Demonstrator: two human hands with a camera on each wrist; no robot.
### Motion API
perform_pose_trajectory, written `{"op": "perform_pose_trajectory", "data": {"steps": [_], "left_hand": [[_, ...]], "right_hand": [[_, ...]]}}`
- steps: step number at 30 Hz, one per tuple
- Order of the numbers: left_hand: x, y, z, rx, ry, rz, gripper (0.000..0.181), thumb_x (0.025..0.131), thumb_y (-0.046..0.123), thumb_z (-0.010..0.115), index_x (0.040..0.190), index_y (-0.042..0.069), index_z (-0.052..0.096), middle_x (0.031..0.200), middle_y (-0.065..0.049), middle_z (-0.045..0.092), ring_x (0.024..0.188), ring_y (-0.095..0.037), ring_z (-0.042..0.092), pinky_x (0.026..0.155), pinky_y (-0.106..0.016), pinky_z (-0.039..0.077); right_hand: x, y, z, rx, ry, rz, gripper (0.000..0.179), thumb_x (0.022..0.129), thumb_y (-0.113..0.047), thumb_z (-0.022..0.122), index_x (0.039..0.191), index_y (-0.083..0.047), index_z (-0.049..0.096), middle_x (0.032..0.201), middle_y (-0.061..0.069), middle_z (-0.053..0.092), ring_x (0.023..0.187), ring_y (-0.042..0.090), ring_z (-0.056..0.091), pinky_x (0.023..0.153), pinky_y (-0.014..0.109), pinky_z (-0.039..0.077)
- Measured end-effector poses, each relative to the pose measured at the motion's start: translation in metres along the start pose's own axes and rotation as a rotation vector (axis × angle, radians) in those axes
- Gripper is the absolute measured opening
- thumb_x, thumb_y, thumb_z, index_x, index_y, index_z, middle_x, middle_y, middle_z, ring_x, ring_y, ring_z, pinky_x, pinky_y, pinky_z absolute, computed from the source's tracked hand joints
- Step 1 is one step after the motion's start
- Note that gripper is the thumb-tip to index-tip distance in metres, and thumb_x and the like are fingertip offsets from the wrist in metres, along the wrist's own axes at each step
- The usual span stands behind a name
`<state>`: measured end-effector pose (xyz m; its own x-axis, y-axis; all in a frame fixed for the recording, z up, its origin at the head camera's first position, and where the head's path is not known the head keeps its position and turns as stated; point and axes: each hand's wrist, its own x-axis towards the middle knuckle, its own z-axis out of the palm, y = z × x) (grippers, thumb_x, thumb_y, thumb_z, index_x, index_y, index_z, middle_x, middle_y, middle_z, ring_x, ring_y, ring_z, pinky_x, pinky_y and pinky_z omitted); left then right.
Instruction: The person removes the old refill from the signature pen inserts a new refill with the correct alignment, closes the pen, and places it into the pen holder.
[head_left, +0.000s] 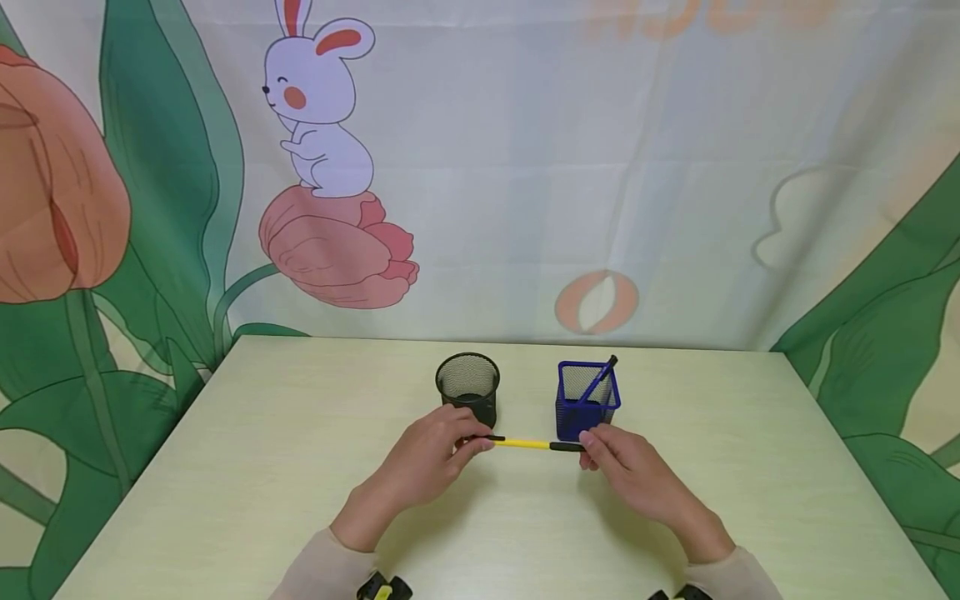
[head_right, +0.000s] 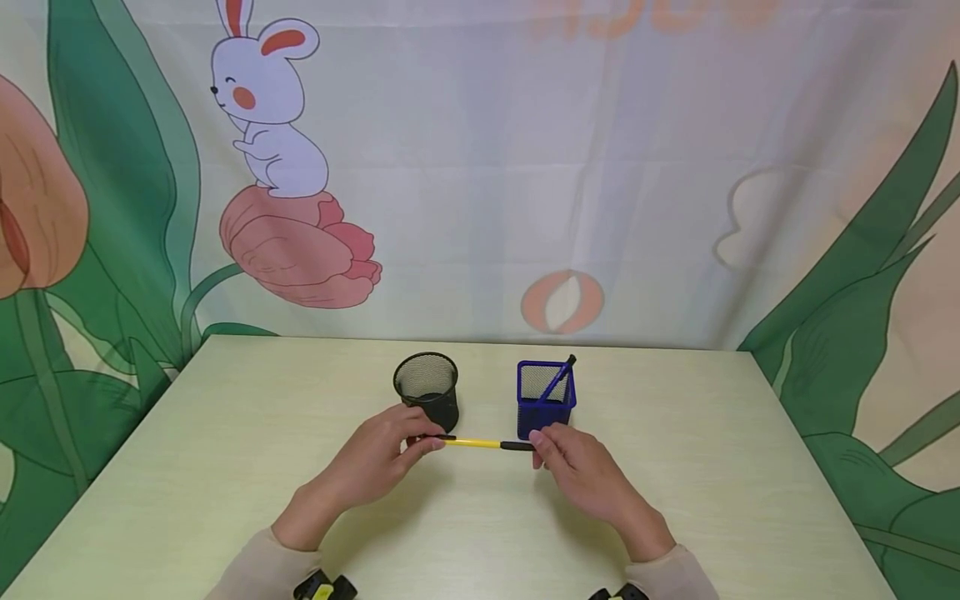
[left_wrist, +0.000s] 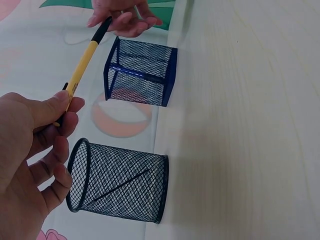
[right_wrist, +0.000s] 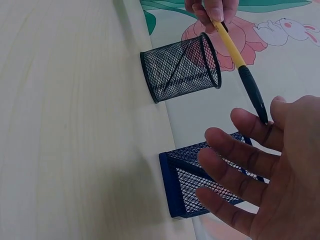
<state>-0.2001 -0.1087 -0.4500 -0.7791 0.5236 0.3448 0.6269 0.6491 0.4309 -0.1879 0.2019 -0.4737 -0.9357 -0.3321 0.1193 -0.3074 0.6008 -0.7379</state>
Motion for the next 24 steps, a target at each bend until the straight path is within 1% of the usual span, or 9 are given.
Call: {"op": "perform_pose_trajectory", "data": {"steps": [2, 5, 9, 12, 16, 22, 24], "left_hand": [[-0.0001, 0.0003, 0.0, 0.0, -0.001, 0.0, 0.015, 0.1, 0.026, 0.07, 0.106, 0.016, 0.08, 0.087, 0.013, 0.064, 0.082, -0.009, 0.054, 0.072, -0.022, 0.046], [-0.0002, 0.0009, -0.0003, 0.001, -0.004, 0.0, 0.016, 0.1, 0.026, 0.069, 0.107, 0.017, 0.08, 0.087, 0.013, 0.064, 0.082, -0.01, 0.054, 0.072, -0.022, 0.046], [-0.0003, 0.0009, -0.0004, -0.002, -0.005, 0.0, 0.016, 0.1, 0.026, 0.069, 0.107, 0.017, 0.08, 0.087, 0.013, 0.064, 0.082, -0.009, 0.053, 0.072, -0.022, 0.046], [-0.0002, 0.0003, 0.0, -0.005, -0.002, 0.002, 0.016, 0.1, 0.026, 0.07, 0.107, 0.016, 0.08, 0.087, 0.013, 0.064, 0.082, -0.007, 0.052, 0.072, -0.022, 0.046], [-0.0001, 0.0, 0.0003, -0.007, 0.0, 0.001, 0.015, 0.1, 0.026, 0.07, 0.106, 0.016, 0.08, 0.087, 0.014, 0.064, 0.082, -0.005, 0.051, 0.072, -0.022, 0.046], [0.0002, -0.0003, 0.0003, -0.001, 0.003, 0.0, 0.016, 0.1, 0.026, 0.07, 0.106, 0.016, 0.08, 0.086, 0.013, 0.064, 0.081, -0.006, 0.05, 0.071, -0.022, 0.045], [0.0002, -0.0003, 0.0002, 0.003, 0.004, 0.001, 0.016, 0.1, 0.027, 0.07, 0.106, 0.016, 0.08, 0.086, 0.013, 0.064, 0.081, -0.005, 0.05, 0.07, -0.022, 0.045]], "right_hand": [[0.0004, 0.0011, 0.0003, 0.001, 0.0, -0.022, 0.034, 0.113, -0.032, 0.045, 0.089, -0.019, 0.066, 0.086, -0.007, 0.067, 0.083, 0.009, 0.062, 0.073, 0.026, 0.05], [0.001, 0.0024, 0.0011, 0.009, -0.005, -0.051, 0.034, 0.112, -0.029, 0.046, 0.088, -0.017, 0.066, 0.085, -0.005, 0.066, 0.081, 0.014, 0.062, 0.071, 0.026, 0.049], [0.0014, 0.0029, 0.0016, 0.02, -0.002, -0.074, 0.032, 0.112, -0.026, 0.047, 0.088, -0.017, 0.066, 0.085, 0.003, 0.068, 0.08, 0.024, 0.062, 0.069, 0.025, 0.047], [0.0012, 0.0034, 0.0019, 0.025, 0.0, -0.076, 0.031, 0.112, -0.027, 0.047, 0.088, -0.018, 0.066, 0.087, 0.007, 0.069, 0.081, 0.024, 0.063, 0.07, 0.026, 0.048], [0.0014, 0.0037, 0.0021, 0.031, -0.013, -0.069, 0.032, 0.112, -0.029, 0.047, 0.089, -0.016, 0.065, 0.087, 0.007, 0.069, 0.08, 0.022, 0.062, 0.069, 0.026, 0.048], [0.0012, 0.0017, -0.0002, 0.03, -0.034, -0.043, 0.032, 0.112, -0.033, 0.047, 0.092, -0.016, 0.065, 0.089, 0.007, 0.069, 0.074, 0.014, 0.056, 0.065, 0.025, 0.045], [0.001, 0.0009, -0.0011, 0.033, -0.037, -0.038, 0.031, 0.112, -0.033, 0.047, 0.093, -0.017, 0.065, 0.09, 0.008, 0.069, 0.074, 0.014, 0.056, 0.064, 0.025, 0.045]]}}
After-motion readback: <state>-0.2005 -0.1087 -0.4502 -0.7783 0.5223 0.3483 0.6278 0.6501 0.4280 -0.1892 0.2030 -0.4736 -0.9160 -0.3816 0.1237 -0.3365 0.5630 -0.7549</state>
